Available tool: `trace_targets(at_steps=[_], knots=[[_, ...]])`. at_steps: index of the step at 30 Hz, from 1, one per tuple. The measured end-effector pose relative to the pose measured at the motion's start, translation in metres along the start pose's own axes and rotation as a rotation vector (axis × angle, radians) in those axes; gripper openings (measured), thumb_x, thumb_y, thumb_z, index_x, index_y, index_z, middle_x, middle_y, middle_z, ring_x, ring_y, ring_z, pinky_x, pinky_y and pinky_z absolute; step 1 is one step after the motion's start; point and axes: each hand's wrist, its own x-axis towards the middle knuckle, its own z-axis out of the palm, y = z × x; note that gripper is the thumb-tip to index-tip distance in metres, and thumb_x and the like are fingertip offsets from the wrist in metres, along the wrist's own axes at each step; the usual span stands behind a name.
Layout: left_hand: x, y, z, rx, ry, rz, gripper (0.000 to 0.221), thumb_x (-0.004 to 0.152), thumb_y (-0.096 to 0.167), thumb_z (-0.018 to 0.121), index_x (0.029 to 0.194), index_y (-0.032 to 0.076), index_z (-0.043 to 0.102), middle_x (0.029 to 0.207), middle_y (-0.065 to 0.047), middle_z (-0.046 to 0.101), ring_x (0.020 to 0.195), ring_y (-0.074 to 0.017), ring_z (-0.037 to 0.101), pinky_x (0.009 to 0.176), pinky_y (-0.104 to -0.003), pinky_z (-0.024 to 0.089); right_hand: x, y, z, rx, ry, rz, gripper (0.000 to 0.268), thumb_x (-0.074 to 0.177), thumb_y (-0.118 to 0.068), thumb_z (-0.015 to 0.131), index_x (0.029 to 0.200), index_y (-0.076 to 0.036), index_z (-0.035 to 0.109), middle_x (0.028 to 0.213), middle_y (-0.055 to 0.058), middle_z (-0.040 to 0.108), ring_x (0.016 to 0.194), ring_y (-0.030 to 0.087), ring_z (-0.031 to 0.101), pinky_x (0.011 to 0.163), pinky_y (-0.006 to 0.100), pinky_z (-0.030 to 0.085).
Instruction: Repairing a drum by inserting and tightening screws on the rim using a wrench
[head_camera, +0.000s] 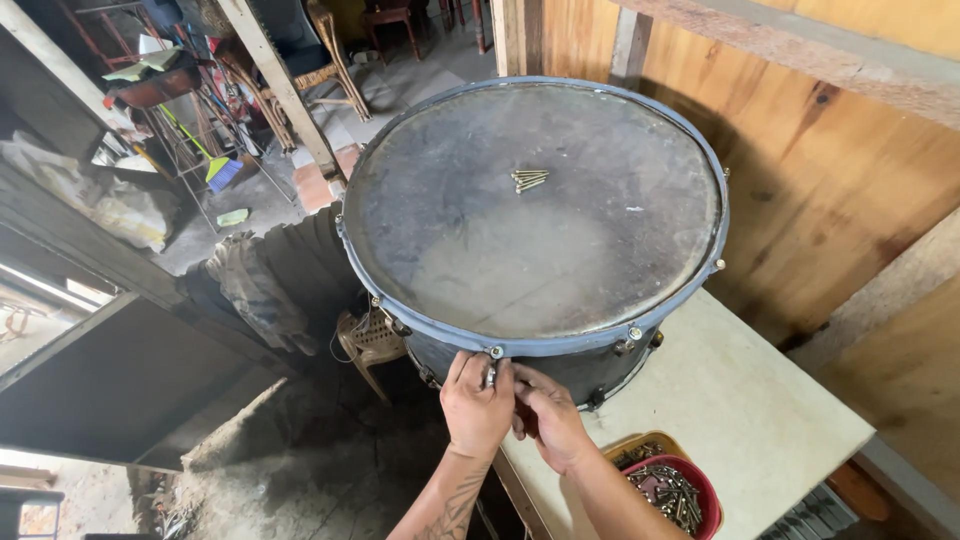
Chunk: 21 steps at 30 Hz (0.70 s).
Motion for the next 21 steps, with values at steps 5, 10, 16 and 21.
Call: trace_targets(at_steps=[5,10,16,21], knots=[[0.013,0.016,-0.005,-0.139,0.015,-0.087,0.028,0.077,0.009,0.075,0.061,0.012,0.051,0.063,0.0,0.057,0.064,-0.0209,0.06,0.061,-0.037,0.049,0.0,-0.004,-0.001,-0.023,-0.032,0.002,0.036,0.093,-0.007,0.061,0.126,0.002,0.071,0.062,0.012,0.058,0.04,0.02,0.05,0.038,0.031,0.037],[0.008,0.009,-0.001,-0.117,0.042,-0.147,0.029,0.068,0.019,0.089,0.064,0.012,0.061,0.065,0.001,0.057,0.06,-0.0179,0.057,0.062,-0.034,0.051,0.003,-0.005,-0.002,0.028,-0.012,0.006,0.029,0.09,-0.001,0.06,0.116,0.004,0.072,0.056,0.012,0.05,0.039,0.022,0.046,0.037,0.032,0.034],[0.008,0.011,-0.002,-0.146,-0.003,-0.12,0.024,0.078,0.008,0.069,0.063,0.01,0.05,0.063,-0.003,0.056,0.065,-0.0235,0.058,0.061,-0.039,0.049,0.002,-0.008,-0.002,-0.011,0.012,0.037,0.036,0.091,-0.003,0.058,0.123,0.004,0.073,0.057,0.013,0.057,0.041,0.021,0.047,0.04,0.033,0.036],[0.006,0.009,-0.003,-0.139,0.059,-0.066,0.025,0.078,0.011,0.079,0.068,0.013,0.056,0.064,-0.001,0.059,0.066,-0.023,0.061,0.062,-0.039,0.05,0.003,-0.007,-0.004,-0.014,-0.03,0.015,0.032,0.091,-0.002,0.06,0.119,0.004,0.073,0.062,0.013,0.06,0.042,0.021,0.051,0.04,0.033,0.039]])
